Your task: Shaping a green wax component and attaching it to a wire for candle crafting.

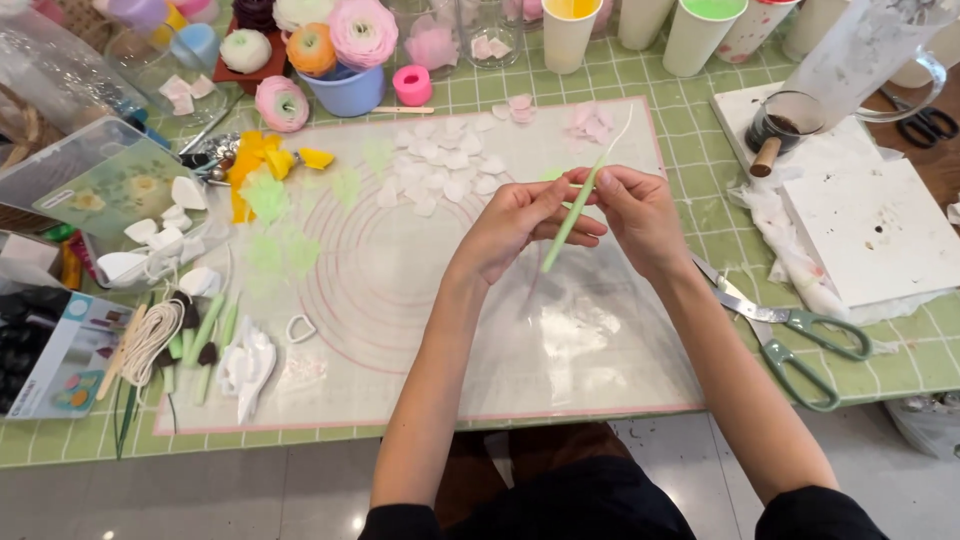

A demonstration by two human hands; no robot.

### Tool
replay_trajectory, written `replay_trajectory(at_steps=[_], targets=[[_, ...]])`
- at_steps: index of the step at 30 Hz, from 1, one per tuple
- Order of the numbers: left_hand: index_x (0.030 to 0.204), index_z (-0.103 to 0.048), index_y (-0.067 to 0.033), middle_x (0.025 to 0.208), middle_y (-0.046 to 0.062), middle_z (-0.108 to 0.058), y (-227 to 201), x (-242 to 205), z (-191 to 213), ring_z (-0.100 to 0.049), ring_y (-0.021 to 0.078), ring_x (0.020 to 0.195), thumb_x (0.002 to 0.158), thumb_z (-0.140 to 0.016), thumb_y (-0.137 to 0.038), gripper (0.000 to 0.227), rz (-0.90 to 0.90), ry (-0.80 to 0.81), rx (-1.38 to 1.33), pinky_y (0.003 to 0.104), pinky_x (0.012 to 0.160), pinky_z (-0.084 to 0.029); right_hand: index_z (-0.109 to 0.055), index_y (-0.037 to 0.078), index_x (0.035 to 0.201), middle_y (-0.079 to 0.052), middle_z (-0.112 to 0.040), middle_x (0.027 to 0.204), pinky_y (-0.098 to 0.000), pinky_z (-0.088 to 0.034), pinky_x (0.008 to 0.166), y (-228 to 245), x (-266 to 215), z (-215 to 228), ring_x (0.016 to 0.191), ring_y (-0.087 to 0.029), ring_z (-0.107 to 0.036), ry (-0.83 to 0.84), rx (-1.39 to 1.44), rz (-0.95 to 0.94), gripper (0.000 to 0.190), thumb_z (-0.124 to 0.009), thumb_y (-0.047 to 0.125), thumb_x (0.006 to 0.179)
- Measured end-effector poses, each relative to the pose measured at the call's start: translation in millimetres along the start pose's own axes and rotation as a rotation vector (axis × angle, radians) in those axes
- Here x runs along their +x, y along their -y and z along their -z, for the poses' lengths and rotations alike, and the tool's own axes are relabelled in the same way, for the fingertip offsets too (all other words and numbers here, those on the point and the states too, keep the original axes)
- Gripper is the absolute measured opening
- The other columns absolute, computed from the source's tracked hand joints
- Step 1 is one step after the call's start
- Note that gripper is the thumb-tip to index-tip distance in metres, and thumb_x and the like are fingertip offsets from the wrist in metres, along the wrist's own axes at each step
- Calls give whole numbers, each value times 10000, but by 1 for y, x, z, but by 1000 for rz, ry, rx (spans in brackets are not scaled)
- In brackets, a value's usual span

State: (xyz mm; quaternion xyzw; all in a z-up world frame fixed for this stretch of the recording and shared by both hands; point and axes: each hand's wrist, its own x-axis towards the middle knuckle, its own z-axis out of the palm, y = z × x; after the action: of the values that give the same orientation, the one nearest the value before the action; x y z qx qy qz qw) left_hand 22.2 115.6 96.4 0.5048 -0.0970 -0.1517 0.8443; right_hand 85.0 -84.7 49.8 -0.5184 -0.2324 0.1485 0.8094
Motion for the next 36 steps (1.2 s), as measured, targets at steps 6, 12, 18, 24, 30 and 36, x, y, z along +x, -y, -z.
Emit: replay_trajectory(at_steps=[6, 12, 18, 24, 30, 36], targets=[[1136, -713, 69, 959, 210, -778, 21, 15, 23, -774, 282, 881, 1032, -636, -302, 392, -19, 78, 195, 354, 849, -614, -682, -13, 1036, -162, -730, 1165, -315, -543, 937, -24, 7, 11, 1012, -161, -666, -107, 12, 36, 205, -608, 173, 1081], [1070, -730, 62, 885, 189, -788, 37, 11, 27, -783, 251, 797, 1060, -572, -390, 479, 63, 90, 113, 325, 779, -608, -681, -3, 1037, -158, -744, 1070, -346, -562, 1000, -29, 2, 9, 1019, -191, -708, -175, -37, 35, 173, -632, 159, 1071], [1149, -678, 74, 916, 203, -775, 41, 13, 22, -765, 255, 799, 1041, -592, -353, 449, -2, 54, 207, 340, 771, -608, -588, 33, 1084, -130, -716, 960, -380, -586, 944, -18, -3, 4, 1076, -272, -759, -216, -50, 81, 115, -647, 130, 1096], [1232, -680, 55, 952, 195, -778, 44, 13, 26, -759, 230, 823, 1093, -547, -342, 441, -40, 122, 130, 331, 808, -605, -635, -50, 1330, -190, -736, 1153, -337, -554, 993, -20, -7, 12, 1068, -219, -702, -154, -62, 4, 276, -597, 120, 1117], [1426, -555, -49, 1189, 129, -743, 29, 6, 16, -739, 194, 939, 1016, -588, -309, 487, -28, 186, 154, 312, 910, -578, -609, -27, 1347, -164, -726, 1184, -349, -573, 928, -10, -7, 13, 1002, -214, -706, -94, 105, 12, 314, -589, 154, 1091], [1182, -705, 111, 1041, 195, -743, 55, 17, 26, -776, 236, 884, 1057, -639, -301, 435, -66, -30, 52, 357, 767, -620, -634, -35, 1348, -123, -728, 1173, -314, -566, 934, -18, -11, 3, 1004, -158, -679, -64, -61, -25, 329, -617, 131, 1064]])
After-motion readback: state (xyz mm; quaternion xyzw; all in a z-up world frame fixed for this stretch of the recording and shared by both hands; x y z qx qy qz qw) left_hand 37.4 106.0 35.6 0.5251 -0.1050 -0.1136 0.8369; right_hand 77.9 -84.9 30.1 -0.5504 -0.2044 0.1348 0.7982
